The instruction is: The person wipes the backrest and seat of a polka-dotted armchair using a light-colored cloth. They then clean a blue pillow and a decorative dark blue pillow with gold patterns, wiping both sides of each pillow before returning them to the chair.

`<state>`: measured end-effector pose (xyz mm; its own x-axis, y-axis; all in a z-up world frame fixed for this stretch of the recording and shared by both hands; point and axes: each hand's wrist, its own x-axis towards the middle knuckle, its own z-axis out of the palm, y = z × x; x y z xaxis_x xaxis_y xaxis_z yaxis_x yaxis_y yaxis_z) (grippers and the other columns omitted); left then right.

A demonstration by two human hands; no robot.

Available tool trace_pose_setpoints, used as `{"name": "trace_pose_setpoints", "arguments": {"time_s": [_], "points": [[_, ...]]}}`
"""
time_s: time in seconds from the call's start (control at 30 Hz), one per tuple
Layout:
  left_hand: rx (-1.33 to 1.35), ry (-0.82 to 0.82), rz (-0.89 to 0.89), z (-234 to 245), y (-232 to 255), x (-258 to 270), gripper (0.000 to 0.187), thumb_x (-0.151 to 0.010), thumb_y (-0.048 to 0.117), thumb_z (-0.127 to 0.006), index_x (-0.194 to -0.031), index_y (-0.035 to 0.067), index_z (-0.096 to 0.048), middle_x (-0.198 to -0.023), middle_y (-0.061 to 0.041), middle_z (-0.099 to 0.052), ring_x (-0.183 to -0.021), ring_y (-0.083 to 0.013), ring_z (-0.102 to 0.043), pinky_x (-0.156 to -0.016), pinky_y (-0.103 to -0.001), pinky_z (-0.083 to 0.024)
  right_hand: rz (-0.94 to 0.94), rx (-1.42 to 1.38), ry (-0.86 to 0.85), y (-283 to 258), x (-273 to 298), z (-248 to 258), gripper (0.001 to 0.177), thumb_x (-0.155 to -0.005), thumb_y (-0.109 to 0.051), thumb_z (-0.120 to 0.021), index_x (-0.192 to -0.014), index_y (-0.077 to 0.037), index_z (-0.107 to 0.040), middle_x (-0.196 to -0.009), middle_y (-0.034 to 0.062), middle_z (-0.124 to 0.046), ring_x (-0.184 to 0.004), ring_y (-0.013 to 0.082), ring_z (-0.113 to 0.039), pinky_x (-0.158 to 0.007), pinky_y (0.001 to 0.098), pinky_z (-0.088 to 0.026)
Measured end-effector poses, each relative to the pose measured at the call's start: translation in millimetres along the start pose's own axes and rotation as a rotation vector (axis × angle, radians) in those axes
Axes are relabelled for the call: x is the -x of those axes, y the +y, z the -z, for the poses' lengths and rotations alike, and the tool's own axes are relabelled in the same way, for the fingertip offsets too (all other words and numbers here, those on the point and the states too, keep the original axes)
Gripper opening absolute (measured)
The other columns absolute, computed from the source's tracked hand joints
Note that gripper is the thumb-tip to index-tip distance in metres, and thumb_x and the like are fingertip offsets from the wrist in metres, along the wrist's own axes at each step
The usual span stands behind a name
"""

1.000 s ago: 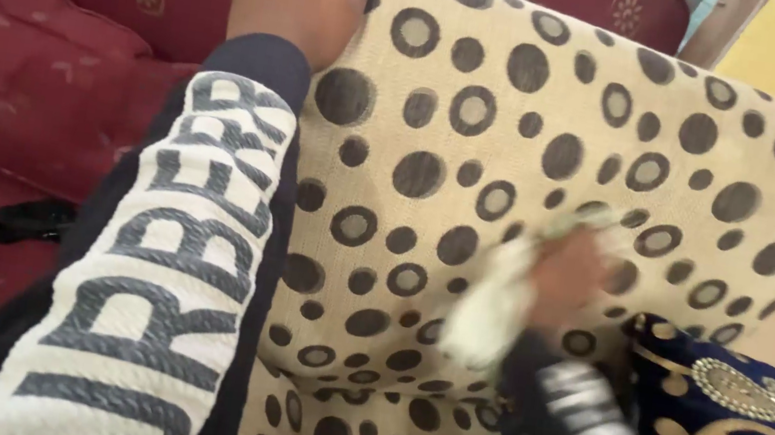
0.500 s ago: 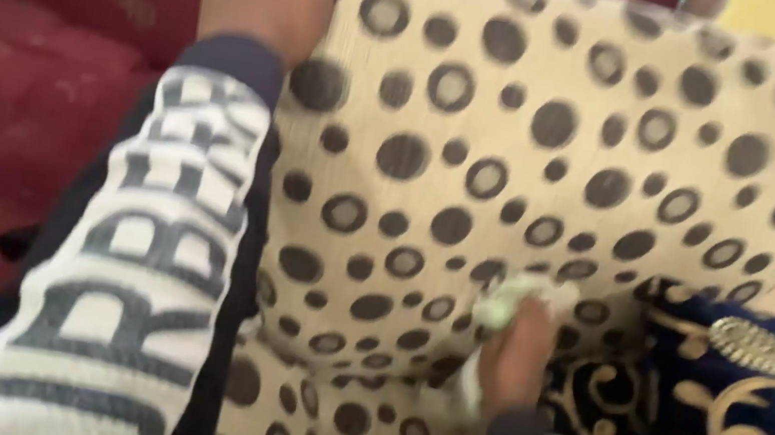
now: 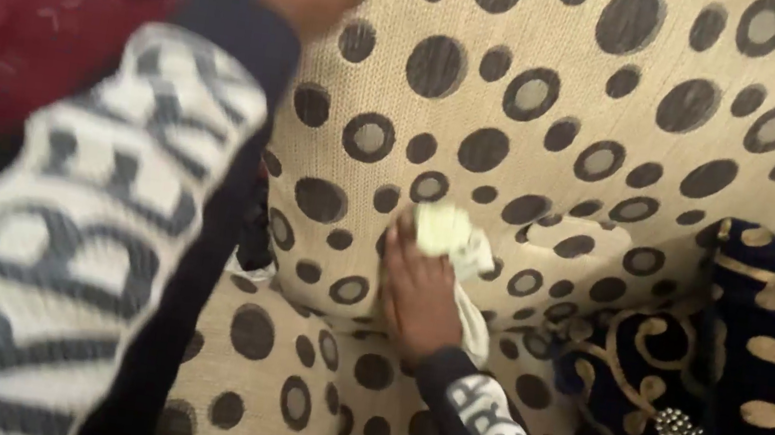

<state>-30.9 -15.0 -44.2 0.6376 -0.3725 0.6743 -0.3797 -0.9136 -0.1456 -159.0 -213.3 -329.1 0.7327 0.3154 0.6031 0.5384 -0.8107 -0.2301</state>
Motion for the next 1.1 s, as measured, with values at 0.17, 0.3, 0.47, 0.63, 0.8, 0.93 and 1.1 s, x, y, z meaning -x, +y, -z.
{"name": "trace_pose_setpoints", "arguments": {"time_s": [0.17,0.3,0.47,0.63,0.8,0.93,1.1], "points": [[0.107,0.137,-0.051,3.0,55.8,87.8,0.078,-0.108,0.06,-0.049,-0.16,0.004,-0.036,-0.163,-0.022,-0.031,-0.152,-0.0409,-0.02,-0.12,-0.07,-0.007,0.132,0.331,-0.432,17.4,7.3,41.1,0.063,-0.096,-0.02,-0.054,-0.157,-0.017,-0.038,-0.134,0.0194,-0.061,-0.11,0.0335,-0.064,-0.088,0.0503,-0.051],[0.067,0.069,-0.011,-29.9,63.7,118.4,0.092,-0.106,0.068,-0.047,-0.169,0.008,-0.019,-0.175,-0.012,-0.011,-0.161,-0.0323,-0.006,-0.125,-0.066,0.0,-0.073,0.602,-0.118,52.9,-66.9,82.5,0.049,-0.102,-0.033,-0.044,-0.141,-0.004,-0.048,-0.13,0.0263,-0.061,-0.116,0.05,-0.06,-0.111,0.073,-0.037],[-0.097,0.131,0.039,-51.8,66.6,129.3,0.084,-0.108,0.056,-0.05,-0.173,0.011,-0.02,-0.178,-0.007,-0.01,-0.164,-0.0282,-0.006,-0.129,-0.062,0.0,-0.361,0.227,0.443,50.8,-197.0,122.4,0.051,-0.12,-0.039,-0.032,-0.157,-0.005,-0.038,-0.166,0.0219,-0.037,-0.155,0.037,-0.031,-0.131,0.0506,-0.023],[-0.182,0.201,0.042,-38.9,68.4,123.1,0.083,-0.103,0.044,-0.058,-0.172,0.013,-0.022,-0.177,-0.005,-0.013,-0.163,-0.0273,-0.007,-0.13,-0.059,-0.002,-0.151,0.325,0.548,21.5,-118.6,57.4,0.062,-0.116,-0.032,-0.044,-0.166,0.0,-0.028,-0.171,0.0263,-0.021,-0.159,0.0469,-0.024,-0.13,0.0581,-0.021],[0.037,0.192,0.01,-41.0,68.6,125.5,0.082,-0.105,0.046,-0.059,-0.171,0.012,-0.025,-0.176,-0.006,-0.018,-0.163,-0.0273,-0.011,-0.131,-0.063,-0.004,0.047,0.393,-0.094,31.5,67.2,-19.7,0.064,-0.09,-0.023,-0.057,-0.152,-0.005,-0.046,-0.151,0.0121,-0.051,-0.132,0.0313,-0.051,-0.105,0.0509,-0.042],[0.108,0.165,0.01,-29.1,72.7,129.8,0.086,-0.099,0.044,-0.062,-0.169,0.011,-0.026,-0.176,-0.007,-0.019,-0.163,-0.0272,-0.012,-0.131,-0.062,-0.006,-0.09,0.298,-0.279,38.1,87.0,-8.7,0.065,-0.088,-0.014,-0.056,-0.153,-0.016,-0.05,-0.14,0.0049,-0.059,-0.123,0.0271,-0.057,-0.105,0.048,-0.042],[0.289,0.144,0.046,26.2,115.0,146.3,0.09,-0.091,0.04,-0.065,-0.16,-0.004,-0.027,-0.172,-0.025,-0.018,-0.161,-0.0425,-0.012,-0.125,-0.066,-0.012,-0.409,-0.738,0.286,-6.4,18.6,44.4,0.053,-0.09,-0.007,-0.048,-0.141,-0.009,-0.065,-0.148,0.0085,-0.064,-0.134,0.0275,-0.056,-0.114,0.0376,-0.04]]}}
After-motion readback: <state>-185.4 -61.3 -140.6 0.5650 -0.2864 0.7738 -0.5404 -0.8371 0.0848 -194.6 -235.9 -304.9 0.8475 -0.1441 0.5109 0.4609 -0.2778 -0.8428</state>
